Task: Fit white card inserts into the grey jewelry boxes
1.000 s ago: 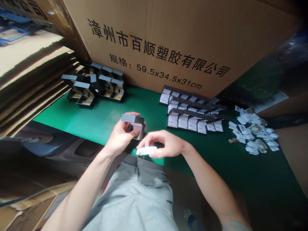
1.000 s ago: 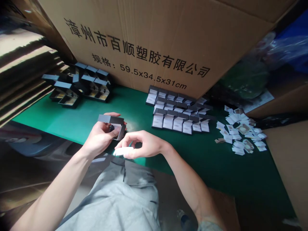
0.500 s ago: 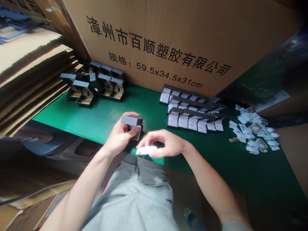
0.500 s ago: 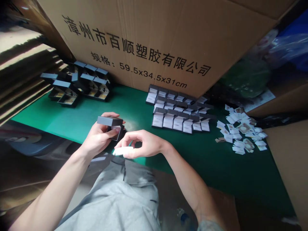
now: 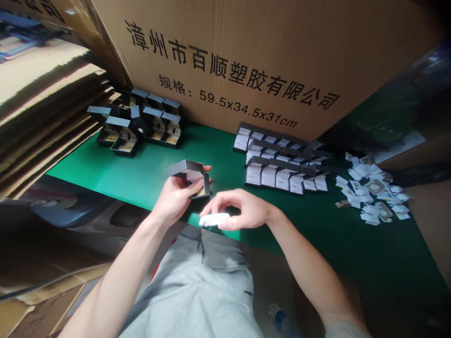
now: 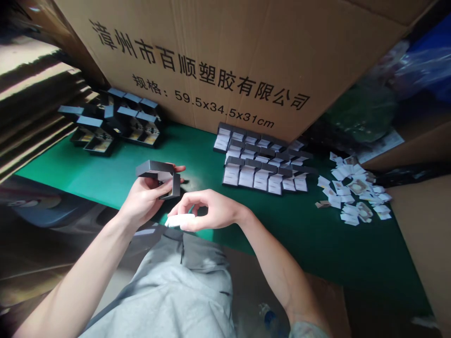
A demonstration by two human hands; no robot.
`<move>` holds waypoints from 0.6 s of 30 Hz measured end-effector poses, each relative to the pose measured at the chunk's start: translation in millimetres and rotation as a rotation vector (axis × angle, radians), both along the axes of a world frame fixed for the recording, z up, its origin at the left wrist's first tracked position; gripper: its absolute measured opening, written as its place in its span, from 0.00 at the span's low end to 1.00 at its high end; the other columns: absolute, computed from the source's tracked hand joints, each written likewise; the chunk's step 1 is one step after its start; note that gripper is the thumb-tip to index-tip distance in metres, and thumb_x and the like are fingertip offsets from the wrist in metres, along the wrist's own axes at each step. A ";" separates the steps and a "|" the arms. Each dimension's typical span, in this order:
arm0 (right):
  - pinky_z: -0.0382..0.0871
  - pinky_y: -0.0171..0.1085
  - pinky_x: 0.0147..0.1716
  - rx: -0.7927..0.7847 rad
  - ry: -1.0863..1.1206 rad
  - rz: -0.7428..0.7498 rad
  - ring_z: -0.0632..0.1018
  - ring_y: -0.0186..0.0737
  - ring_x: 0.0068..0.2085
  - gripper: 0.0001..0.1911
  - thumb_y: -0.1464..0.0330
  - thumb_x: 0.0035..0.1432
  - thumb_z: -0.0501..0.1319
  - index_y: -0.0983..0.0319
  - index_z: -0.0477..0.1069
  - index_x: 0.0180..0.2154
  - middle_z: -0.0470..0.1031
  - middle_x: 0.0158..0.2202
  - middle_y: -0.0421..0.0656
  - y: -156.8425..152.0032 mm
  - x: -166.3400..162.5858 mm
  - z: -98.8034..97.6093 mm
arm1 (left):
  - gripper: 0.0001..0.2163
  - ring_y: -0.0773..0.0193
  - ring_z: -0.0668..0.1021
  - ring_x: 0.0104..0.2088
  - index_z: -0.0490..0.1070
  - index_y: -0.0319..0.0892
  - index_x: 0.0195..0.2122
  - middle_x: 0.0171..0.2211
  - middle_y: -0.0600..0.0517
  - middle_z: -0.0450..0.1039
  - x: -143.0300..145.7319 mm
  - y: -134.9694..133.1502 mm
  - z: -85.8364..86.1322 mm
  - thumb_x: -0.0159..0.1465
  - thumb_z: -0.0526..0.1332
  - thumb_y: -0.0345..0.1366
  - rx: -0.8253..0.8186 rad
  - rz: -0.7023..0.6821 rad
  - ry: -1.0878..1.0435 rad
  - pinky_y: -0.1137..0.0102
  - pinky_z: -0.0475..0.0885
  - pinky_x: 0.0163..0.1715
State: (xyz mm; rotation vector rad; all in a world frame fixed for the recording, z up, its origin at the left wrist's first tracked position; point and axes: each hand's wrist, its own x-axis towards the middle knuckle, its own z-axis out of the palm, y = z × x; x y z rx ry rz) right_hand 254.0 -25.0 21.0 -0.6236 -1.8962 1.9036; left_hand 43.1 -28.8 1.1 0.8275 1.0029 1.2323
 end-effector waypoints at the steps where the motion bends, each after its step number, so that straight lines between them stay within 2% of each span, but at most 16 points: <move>1: 0.73 0.38 0.44 0.002 0.001 -0.002 0.82 0.42 0.48 0.11 0.64 0.57 0.71 0.61 0.73 0.37 0.83 0.51 0.51 0.0 -0.1 0.0 | 0.23 0.57 0.84 0.42 0.77 0.42 0.46 0.52 0.45 0.83 -0.9 0.2 -0.3 0.52 0.80 0.37 -0.008 0.001 -0.021 0.66 0.79 0.43; 5: 0.73 0.37 0.44 0.006 0.003 -0.002 0.82 0.41 0.47 0.11 0.64 0.57 0.71 0.61 0.73 0.37 0.83 0.51 0.50 -0.1 -0.3 -0.1 | 0.24 0.60 0.82 0.39 0.75 0.44 0.48 0.46 0.51 0.85 -4.6 1.1 -2.7 0.51 0.78 0.33 -0.044 -0.005 -0.077 0.71 0.76 0.36; 9: 0.73 0.37 0.43 0.015 0.020 0.003 0.83 0.41 0.47 0.10 0.65 0.58 0.71 0.62 0.73 0.38 0.83 0.51 0.51 -0.1 0.1 -0.2 | 0.23 0.62 0.81 0.36 0.75 0.45 0.46 0.43 0.52 0.85 -4.5 1.6 -1.8 0.49 0.75 0.29 -0.054 0.004 -0.087 0.72 0.75 0.33; 14: 0.73 0.37 0.44 0.012 0.021 0.002 0.83 0.41 0.48 0.10 0.66 0.58 0.71 0.62 0.73 0.37 0.83 0.51 0.50 -0.5 0.3 1.0 | 0.21 0.61 0.82 0.36 0.73 0.45 0.42 0.42 0.51 0.84 -2.2 2.0 0.6 0.48 0.75 0.28 -0.009 0.036 -0.042 0.71 0.74 0.31; 18: 0.73 0.37 0.44 0.020 0.028 0.001 0.83 0.41 0.48 0.09 0.67 0.58 0.70 0.62 0.73 0.37 0.83 0.51 0.50 -0.6 0.2 1.5 | 0.20 0.61 0.82 0.37 0.74 0.45 0.43 0.44 0.50 0.85 -0.3 2.4 -0.5 0.50 0.75 0.28 0.015 0.049 -0.022 0.70 0.75 0.34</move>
